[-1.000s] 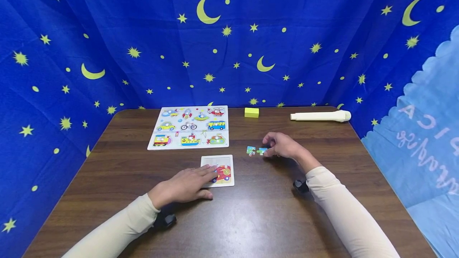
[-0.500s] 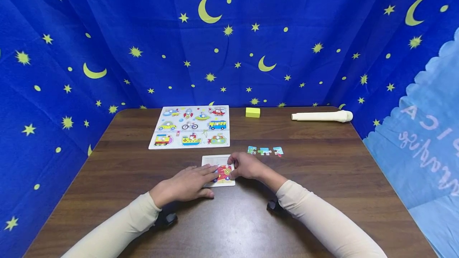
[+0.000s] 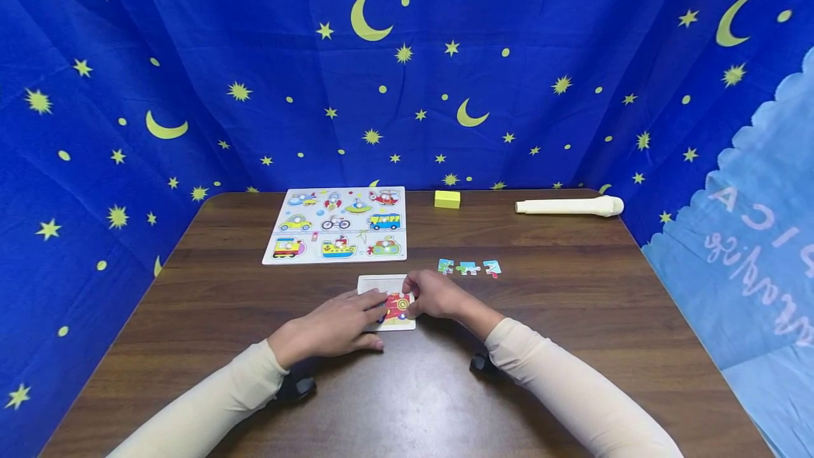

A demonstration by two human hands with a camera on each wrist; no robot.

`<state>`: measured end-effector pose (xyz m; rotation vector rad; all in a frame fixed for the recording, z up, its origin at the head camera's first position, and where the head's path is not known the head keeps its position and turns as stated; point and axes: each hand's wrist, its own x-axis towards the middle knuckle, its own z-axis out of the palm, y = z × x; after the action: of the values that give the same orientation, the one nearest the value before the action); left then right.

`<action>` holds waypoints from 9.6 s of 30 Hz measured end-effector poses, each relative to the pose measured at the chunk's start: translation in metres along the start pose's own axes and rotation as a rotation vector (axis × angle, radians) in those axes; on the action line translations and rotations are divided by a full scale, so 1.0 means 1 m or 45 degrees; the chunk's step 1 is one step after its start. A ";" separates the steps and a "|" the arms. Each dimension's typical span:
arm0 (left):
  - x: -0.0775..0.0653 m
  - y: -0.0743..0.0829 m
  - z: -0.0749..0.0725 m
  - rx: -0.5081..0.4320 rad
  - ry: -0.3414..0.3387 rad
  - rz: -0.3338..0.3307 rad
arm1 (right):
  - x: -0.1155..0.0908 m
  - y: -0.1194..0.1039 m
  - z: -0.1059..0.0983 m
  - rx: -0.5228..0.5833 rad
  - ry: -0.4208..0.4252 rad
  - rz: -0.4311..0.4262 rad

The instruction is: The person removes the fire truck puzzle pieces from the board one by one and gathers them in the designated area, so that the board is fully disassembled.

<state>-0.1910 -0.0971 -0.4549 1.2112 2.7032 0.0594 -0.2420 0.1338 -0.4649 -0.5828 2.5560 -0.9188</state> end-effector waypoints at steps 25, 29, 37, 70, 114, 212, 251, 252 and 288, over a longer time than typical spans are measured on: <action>0.000 0.003 0.000 -0.016 -0.028 0.017 | 0.004 -0.004 0.000 0.014 -0.005 -0.078; 0.000 0.002 0.000 -0.016 -0.018 0.022 | 0.004 -0.001 -0.001 0.003 -0.012 -0.113; -0.001 0.002 0.000 -0.031 -0.033 0.012 | 0.003 0.001 -0.003 -0.016 -0.025 -0.194; -0.001 0.004 0.000 -0.052 -0.050 -0.004 | 0.000 0.010 -0.013 -0.212 0.017 -0.399; -0.002 0.005 0.001 -0.012 -0.024 0.004 | -0.086 0.143 -0.097 0.031 0.053 -0.083; -0.020 -0.007 0.001 -0.067 -0.040 -0.034 | 0.014 -0.020 0.016 -0.201 0.076 -0.322; -0.020 -0.008 0.000 -0.114 -0.013 -0.055 | -0.050 0.074 -0.071 -0.174 0.334 -0.092; -0.020 -0.008 0.000 -0.112 -0.016 -0.054 | -0.048 0.068 -0.070 -0.142 0.333 -0.093; -0.033 -0.018 -0.004 -0.146 -0.082 -0.127 | 0.022 -0.044 0.029 -0.234 0.040 -0.280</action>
<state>-0.1836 -0.1339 -0.4482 1.0273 2.6597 0.1564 -0.2364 0.0771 -0.4614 -0.9250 2.6610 -0.7707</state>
